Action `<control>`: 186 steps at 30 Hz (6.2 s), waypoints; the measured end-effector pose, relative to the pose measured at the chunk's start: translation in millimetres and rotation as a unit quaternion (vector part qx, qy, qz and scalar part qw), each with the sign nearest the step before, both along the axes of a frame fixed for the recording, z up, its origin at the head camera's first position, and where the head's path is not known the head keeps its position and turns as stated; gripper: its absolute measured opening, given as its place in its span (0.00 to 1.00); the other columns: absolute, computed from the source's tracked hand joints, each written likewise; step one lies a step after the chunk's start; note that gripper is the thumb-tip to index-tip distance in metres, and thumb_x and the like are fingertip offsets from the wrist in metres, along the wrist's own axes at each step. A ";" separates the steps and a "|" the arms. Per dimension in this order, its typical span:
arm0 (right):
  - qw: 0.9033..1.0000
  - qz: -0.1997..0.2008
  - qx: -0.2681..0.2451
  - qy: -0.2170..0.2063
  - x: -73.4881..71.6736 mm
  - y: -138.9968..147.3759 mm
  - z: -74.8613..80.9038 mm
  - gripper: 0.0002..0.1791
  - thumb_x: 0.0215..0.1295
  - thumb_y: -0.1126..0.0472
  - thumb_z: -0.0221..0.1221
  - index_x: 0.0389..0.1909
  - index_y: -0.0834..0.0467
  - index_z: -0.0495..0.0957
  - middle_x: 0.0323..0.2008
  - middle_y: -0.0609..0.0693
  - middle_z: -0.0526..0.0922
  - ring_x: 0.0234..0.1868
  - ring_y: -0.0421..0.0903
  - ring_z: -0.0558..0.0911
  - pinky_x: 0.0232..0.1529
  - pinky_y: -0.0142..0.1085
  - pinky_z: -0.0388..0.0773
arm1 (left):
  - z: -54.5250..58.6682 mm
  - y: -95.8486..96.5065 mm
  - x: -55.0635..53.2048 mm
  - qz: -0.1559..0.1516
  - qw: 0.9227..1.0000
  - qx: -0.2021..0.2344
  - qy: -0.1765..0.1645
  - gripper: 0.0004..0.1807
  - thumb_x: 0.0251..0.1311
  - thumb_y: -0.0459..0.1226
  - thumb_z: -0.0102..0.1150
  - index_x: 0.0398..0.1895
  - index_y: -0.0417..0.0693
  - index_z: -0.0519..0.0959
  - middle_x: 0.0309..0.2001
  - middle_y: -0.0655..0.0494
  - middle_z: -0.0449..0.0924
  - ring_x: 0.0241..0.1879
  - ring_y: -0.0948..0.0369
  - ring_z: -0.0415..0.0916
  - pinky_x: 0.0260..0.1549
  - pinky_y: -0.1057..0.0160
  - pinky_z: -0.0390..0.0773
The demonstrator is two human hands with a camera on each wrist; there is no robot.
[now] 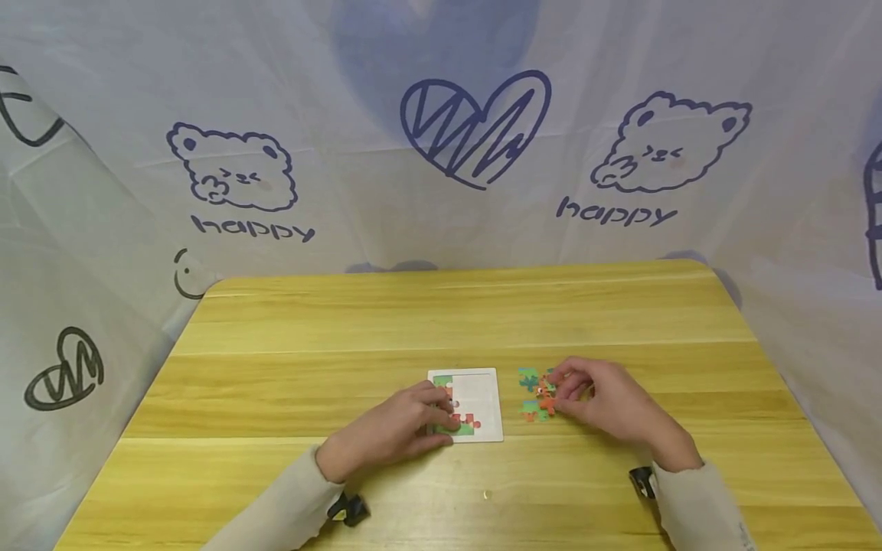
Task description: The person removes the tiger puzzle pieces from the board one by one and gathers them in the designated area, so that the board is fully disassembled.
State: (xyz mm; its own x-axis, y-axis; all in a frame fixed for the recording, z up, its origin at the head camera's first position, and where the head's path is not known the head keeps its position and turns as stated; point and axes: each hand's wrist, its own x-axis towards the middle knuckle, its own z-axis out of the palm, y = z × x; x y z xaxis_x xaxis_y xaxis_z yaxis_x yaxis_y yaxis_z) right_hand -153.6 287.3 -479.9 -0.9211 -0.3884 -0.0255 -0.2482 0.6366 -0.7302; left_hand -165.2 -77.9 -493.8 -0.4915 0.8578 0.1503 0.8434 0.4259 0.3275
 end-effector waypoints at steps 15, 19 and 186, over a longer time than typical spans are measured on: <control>0.999 0.027 -0.003 -0.040 -3.1 24.9 -4.2 0.14 0.68 0.67 0.72 0.52 0.60 0.84 0.37 0.45 0.89 0.38 0.34 0.85 0.41 0.30 0.85 | 3.2 0.5 3.1 0.007 1.000 -0.009 -0.008 0.10 0.69 0.43 0.74 0.49 0.50 0.93 0.47 0.57 0.87 0.49 0.61 0.79 0.55 0.69 0.82; 0.998 0.033 -0.008 -0.053 -2.2 27.6 -3.1 0.14 0.68 0.67 0.72 0.51 0.61 0.83 0.37 0.46 0.88 0.38 0.34 0.85 0.41 0.31 0.86 | 2.9 0.6 2.7 0.007 1.000 -0.008 -0.007 0.10 0.69 0.42 0.74 0.49 0.50 0.93 0.47 0.57 0.87 0.49 0.61 0.79 0.56 0.69 0.82; 0.997 -0.044 0.034 0.048 12.0 42.2 -5.7 0.07 0.70 0.69 0.71 0.41 0.55 0.84 0.36 0.43 0.87 0.36 0.29 0.80 0.36 0.28 0.84 | 1.7 -0.8 2.8 0.020 1.000 -0.008 0.004 0.07 0.70 0.43 0.74 0.41 0.51 0.88 0.46 0.59 0.85 0.45 0.64 0.80 0.52 0.69 0.84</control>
State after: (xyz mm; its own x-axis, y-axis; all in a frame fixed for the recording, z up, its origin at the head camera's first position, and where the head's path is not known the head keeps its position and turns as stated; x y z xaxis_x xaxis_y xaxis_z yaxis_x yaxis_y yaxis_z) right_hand -141.5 329.5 -485.7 -0.9511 -0.3063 0.0409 -0.2559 0.7066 -0.6597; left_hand -162.5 -78.8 -492.0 -0.5241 0.8398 0.1416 0.8284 0.4642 0.3134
